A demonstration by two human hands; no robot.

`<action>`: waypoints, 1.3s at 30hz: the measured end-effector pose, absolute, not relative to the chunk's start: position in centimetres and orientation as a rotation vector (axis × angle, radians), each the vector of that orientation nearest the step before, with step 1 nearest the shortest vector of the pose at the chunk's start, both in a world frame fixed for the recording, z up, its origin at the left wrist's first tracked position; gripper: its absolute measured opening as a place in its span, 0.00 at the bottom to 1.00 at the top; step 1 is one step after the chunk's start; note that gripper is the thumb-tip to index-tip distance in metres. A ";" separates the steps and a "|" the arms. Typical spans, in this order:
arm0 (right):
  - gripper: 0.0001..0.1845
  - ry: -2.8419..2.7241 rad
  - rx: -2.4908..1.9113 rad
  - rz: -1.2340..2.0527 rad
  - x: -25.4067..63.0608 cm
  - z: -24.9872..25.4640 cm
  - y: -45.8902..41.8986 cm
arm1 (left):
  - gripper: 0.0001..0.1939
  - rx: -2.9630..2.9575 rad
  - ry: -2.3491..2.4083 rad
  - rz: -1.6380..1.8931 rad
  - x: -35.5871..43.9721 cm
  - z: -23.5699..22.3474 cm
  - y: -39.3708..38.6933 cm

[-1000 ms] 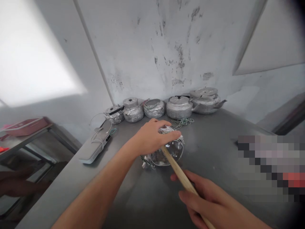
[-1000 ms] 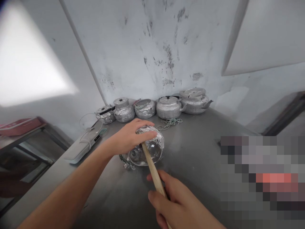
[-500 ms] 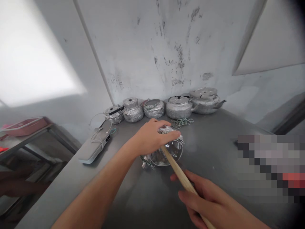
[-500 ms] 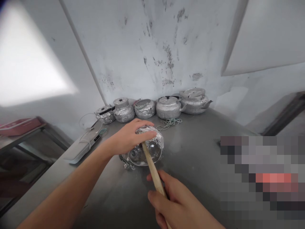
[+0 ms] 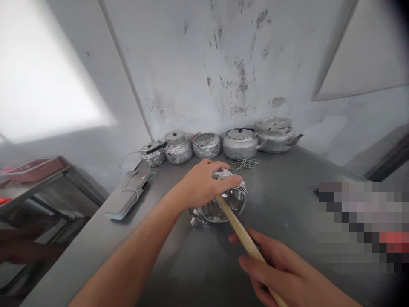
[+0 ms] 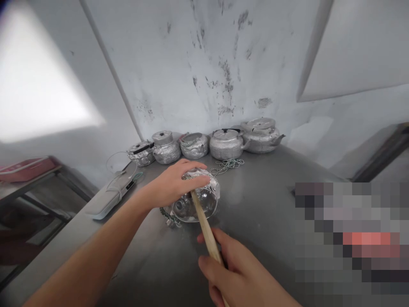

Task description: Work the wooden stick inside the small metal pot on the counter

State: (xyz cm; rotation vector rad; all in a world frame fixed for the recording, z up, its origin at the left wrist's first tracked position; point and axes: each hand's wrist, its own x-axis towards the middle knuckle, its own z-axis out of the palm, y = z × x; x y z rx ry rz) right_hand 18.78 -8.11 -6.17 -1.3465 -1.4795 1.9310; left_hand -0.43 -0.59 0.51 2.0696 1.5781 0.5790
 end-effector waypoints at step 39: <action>0.07 -1.715 -1.312 1.851 19.4 -6.5 -6.7 | 0.51 2.067 1.589 0.774 -0.2 -0.4 -0.5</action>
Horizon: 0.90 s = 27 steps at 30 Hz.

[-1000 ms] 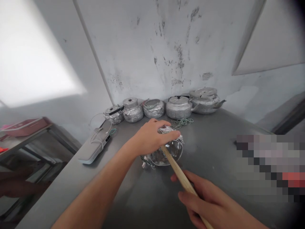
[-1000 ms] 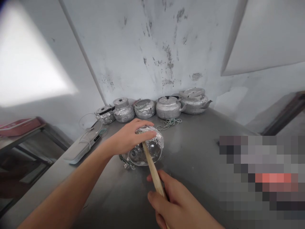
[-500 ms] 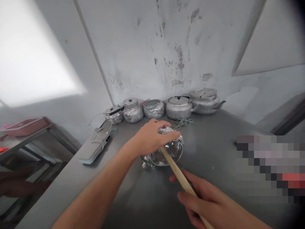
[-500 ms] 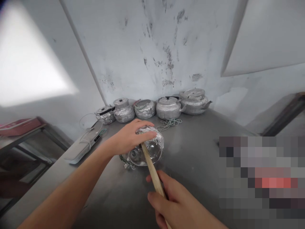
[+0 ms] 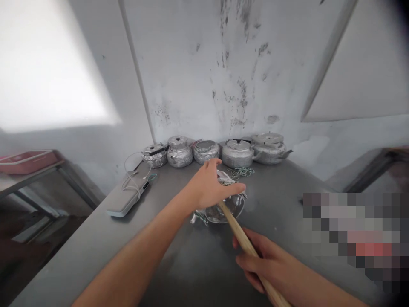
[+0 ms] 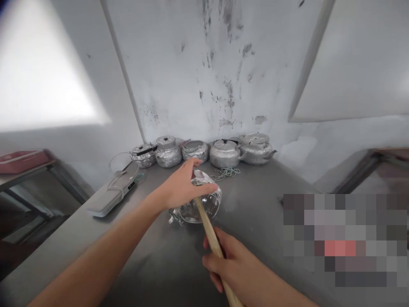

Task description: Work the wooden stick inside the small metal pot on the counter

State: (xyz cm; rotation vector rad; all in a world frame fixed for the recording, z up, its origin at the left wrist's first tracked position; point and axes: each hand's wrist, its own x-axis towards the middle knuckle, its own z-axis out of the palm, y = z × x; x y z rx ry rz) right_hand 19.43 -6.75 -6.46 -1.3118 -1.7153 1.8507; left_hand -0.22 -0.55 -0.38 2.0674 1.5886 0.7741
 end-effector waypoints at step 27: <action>0.04 -1.636 -1.309 1.814 16.2 -6.6 -8.3 | 0.33 2.246 1.390 0.855 -0.6 -0.5 -0.3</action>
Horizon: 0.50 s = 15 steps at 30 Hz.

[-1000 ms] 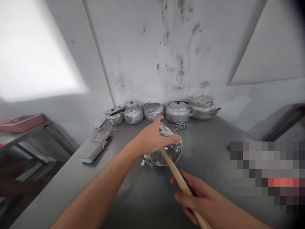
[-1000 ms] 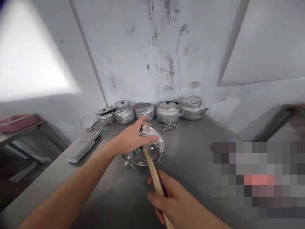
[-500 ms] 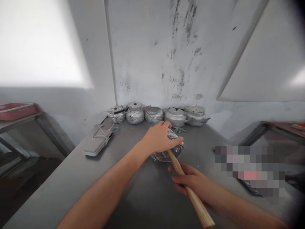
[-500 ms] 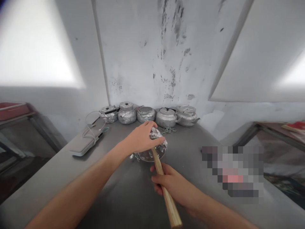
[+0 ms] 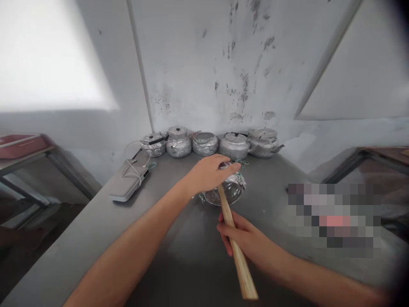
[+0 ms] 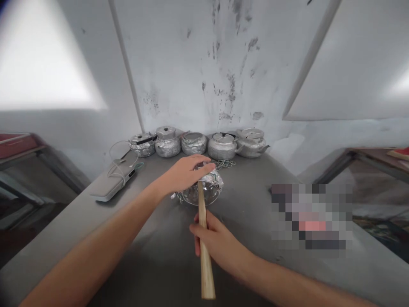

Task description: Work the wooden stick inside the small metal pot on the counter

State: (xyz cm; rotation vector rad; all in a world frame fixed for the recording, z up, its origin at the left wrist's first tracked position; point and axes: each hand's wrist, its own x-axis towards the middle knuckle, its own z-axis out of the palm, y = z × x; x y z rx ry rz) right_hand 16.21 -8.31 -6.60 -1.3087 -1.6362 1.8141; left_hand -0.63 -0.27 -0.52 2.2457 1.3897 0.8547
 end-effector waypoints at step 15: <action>0.12 -1.702 -1.241 1.640 16.7 -10.0 -8.8 | 0.39 2.158 1.610 0.706 0.1 -0.1 -0.3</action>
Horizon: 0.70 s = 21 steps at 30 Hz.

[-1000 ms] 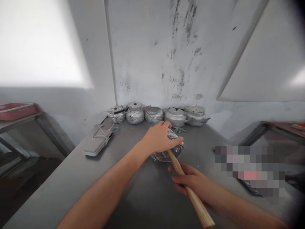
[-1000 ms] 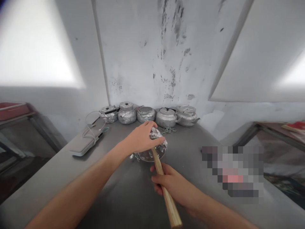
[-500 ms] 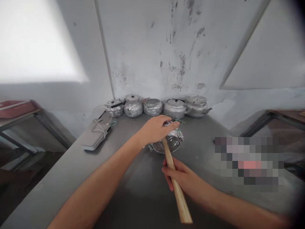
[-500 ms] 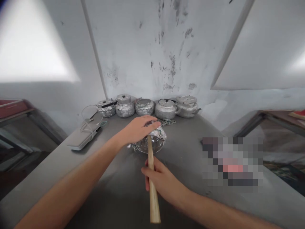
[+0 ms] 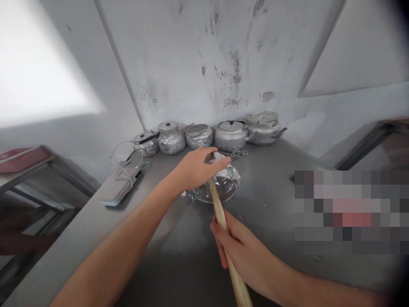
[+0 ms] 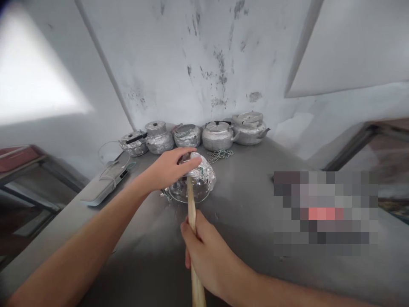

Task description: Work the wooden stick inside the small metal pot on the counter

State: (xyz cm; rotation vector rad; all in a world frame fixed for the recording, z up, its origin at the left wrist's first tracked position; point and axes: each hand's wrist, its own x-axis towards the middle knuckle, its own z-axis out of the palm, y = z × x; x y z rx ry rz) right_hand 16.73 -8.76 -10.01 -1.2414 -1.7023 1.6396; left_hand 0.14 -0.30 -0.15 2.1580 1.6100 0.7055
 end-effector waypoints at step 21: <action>0.14 -1.617 -1.230 1.664 16.8 -10.9 -9.2 | 0.49 2.129 1.673 0.697 0.3 -0.3 -0.5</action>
